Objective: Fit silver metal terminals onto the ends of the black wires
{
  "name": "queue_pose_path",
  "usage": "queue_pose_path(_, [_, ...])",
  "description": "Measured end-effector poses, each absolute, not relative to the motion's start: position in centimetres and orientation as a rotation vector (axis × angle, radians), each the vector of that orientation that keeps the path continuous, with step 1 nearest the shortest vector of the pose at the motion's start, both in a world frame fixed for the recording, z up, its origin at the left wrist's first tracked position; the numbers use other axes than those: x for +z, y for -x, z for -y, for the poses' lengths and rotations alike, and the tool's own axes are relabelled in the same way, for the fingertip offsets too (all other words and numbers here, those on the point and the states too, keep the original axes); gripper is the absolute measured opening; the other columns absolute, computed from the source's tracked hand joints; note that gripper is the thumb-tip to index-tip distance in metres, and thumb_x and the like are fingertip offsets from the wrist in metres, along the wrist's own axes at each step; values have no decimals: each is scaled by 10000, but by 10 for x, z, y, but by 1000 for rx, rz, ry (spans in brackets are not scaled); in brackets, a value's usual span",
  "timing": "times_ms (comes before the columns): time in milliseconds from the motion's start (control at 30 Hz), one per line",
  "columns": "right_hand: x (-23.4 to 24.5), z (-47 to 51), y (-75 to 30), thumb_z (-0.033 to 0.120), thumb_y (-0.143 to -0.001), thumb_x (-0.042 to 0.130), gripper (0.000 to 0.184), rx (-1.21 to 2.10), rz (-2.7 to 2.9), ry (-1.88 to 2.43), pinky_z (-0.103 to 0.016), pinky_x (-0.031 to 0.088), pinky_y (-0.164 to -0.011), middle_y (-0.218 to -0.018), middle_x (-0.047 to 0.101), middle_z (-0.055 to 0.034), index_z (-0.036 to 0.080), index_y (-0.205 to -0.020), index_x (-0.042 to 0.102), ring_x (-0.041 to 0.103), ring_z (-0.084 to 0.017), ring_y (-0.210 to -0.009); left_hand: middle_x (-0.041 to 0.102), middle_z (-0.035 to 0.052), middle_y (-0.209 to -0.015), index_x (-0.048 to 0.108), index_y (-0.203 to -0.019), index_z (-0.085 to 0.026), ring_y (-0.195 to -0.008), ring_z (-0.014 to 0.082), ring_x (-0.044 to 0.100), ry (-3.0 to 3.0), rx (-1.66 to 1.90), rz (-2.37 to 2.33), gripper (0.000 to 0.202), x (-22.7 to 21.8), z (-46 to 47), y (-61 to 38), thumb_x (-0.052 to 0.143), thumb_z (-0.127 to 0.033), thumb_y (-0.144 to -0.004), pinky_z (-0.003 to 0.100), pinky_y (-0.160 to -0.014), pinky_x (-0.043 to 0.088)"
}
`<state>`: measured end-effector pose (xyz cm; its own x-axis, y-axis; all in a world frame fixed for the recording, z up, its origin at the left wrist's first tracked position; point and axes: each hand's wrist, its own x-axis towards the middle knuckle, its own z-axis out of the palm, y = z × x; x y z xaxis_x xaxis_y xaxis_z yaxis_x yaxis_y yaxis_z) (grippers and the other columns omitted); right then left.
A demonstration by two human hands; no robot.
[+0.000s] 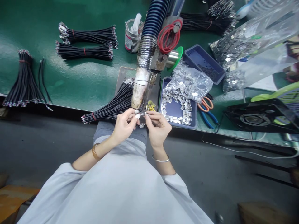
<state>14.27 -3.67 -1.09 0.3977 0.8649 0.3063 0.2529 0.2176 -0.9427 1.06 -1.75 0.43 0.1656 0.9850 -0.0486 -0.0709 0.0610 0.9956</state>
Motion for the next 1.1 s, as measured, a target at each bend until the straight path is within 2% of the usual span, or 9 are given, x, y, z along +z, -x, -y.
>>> queue_pose_path(133, [-10,34,-148,239,-804,768,102,769,1082,1306,-217,641,-631,-858,795,-40,194,-742,702,766,-137,-714,639,-27,-580,628,-834,-164,-440,64,512,-1144,1077,-1012,208,2,19,-7,696,-359,-858,171,-454,428])
queue_pose_path(267, [-7,32,-157,233,-785,773,105,888,1116,1284,-208,636,-620,-838,798,-31,199,-718,700,760,-130,-697,619,-27,-532,682,-818,-140,-393,52,445,-1116,1016,-977,219,0,18,-5,713,-356,-833,176,-406,358])
queue_pose_path(400, [-6,34,-158,187,-814,747,82,754,1221,1299,-216,645,-659,-879,806,-27,213,-746,711,770,-135,-764,595,-31,-506,698,-771,-134,-424,58,470,-1129,1052,-996,199,0,16,-6,729,-326,-811,187,-467,395])
queue_pose_path(600, [-9,38,-151,175,-881,708,93,460,1397,1288,-254,650,-673,-971,819,-37,229,-806,718,789,-169,-855,544,-42,-493,712,-763,-129,-440,62,442,-1107,1053,-1011,304,1,14,-7,782,-424,-786,191,-455,368])
queue_pose_path(800, [-6,35,-152,180,-892,699,90,426,1460,1291,-280,651,-689,-982,820,-42,227,-819,723,794,-189,-886,510,-48,-502,715,-765,-123,-443,52,403,-1046,1081,-998,393,2,13,-9,804,-505,-761,185,-437,342])
queue_pose_path(967, [-6,32,-151,156,-892,701,103,374,1499,1266,-294,650,-729,-984,821,-37,234,-828,723,795,-197,-929,511,-45,-510,725,-764,-123,-453,53,398,-1047,1125,-1015,363,5,13,-11,797,-479,-776,187,-446,349])
queue_pose_path(1100, [-5,32,-151,172,-904,695,100,293,1536,1260,-360,663,-818,-983,822,-40,240,-834,715,798,-219,-959,550,-31,-542,738,-753,-135,-475,63,415,-1079,1142,-1050,334,7,13,-11,791,-463,-778,200,-475,392])
